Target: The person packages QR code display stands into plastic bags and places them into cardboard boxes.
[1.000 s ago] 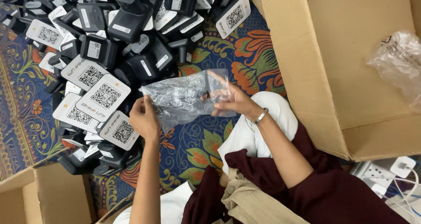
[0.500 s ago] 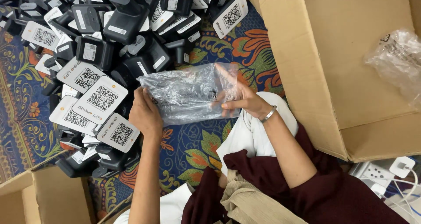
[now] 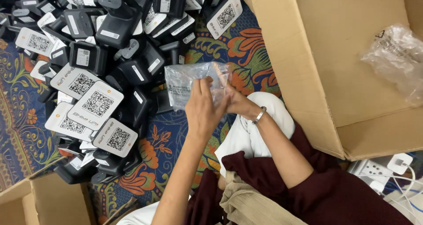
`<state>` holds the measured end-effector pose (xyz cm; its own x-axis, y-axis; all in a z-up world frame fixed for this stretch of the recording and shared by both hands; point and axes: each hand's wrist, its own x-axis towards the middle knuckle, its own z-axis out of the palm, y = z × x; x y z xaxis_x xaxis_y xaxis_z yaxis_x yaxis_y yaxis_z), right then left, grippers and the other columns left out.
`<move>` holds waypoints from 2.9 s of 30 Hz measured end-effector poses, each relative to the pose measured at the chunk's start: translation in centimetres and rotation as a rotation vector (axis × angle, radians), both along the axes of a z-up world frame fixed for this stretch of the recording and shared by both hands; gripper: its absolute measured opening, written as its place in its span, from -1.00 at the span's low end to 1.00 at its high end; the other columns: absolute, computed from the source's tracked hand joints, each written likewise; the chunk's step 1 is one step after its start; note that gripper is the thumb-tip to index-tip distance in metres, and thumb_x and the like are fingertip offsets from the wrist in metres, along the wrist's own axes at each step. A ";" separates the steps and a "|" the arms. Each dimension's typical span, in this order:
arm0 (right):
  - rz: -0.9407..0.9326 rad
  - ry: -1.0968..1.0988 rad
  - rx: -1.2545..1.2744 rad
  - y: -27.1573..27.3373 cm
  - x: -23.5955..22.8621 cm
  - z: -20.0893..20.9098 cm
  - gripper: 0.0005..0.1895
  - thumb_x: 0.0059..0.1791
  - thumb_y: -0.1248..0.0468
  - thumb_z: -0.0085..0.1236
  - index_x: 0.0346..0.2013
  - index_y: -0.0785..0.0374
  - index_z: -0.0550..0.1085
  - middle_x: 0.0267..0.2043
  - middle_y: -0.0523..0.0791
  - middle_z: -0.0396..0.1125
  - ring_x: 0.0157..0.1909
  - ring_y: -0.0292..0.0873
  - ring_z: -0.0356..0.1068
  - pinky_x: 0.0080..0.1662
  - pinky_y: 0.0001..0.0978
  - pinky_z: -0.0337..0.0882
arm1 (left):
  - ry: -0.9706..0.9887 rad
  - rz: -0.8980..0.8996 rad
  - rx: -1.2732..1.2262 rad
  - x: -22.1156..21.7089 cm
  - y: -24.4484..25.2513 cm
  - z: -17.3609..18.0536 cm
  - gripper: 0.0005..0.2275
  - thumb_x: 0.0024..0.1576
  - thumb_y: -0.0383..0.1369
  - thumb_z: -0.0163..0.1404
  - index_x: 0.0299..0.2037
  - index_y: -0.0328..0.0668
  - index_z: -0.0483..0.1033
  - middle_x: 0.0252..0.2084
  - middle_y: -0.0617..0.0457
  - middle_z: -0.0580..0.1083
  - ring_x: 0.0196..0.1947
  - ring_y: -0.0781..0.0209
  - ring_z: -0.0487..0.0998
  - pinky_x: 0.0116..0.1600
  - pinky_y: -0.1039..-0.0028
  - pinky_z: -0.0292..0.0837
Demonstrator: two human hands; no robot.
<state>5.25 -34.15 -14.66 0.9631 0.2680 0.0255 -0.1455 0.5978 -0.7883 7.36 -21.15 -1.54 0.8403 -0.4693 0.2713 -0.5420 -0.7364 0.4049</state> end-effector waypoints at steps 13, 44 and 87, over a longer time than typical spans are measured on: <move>0.172 -0.059 0.007 -1.6 0.5 2.4 0.33 -0.16 0.65 0.18 0.60 -0.15 -0.41 0.49 -0.07 0.07 0.29 -0.22 0.27 0.07 -0.34 0.48 | 0.287 0.062 -0.120 1.1 0.6 -1.9 -0.62 0.08 -0.27 0.22 -0.02 -0.29 0.39 -0.15 -0.08 0.51 -0.19 -0.03 0.60 -0.14 0.23 0.48; -0.763 -0.538 -1.909 -12.1 25.2 -7.7 -0.43 -0.14 0.43 0.08 0.18 0.14 0.44 0.25 -0.04 0.27 0.40 0.09 0.12 0.36 0.10 0.14 | -0.131 -0.006 0.166 1.3 3.8 3.6 -0.59 0.06 -0.67 -0.03 0.15 -0.25 0.48 0.20 -0.02 0.47 0.10 -0.06 0.54 0.08 0.29 0.51; -0.494 0.339 0.072 1.1 1.6 -2.4 -0.56 0.18 -0.06 -0.08 -0.01 0.26 0.49 -0.19 -0.23 0.42 -0.17 -0.40 0.40 -0.13 -0.53 0.42 | 0.076 0.044 -0.153 1.1 6.0 1.5 -0.53 0.18 -0.69 -0.18 0.32 -0.27 0.36 0.33 -0.22 0.39 0.27 -0.22 0.46 0.29 0.23 0.40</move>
<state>6.80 -33.02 -17.06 0.9308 -0.2046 -0.3031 -0.0726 0.7090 -0.7015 8.50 -15.18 -0.05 0.8798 -0.3897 0.2722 -0.4745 -0.6851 0.5527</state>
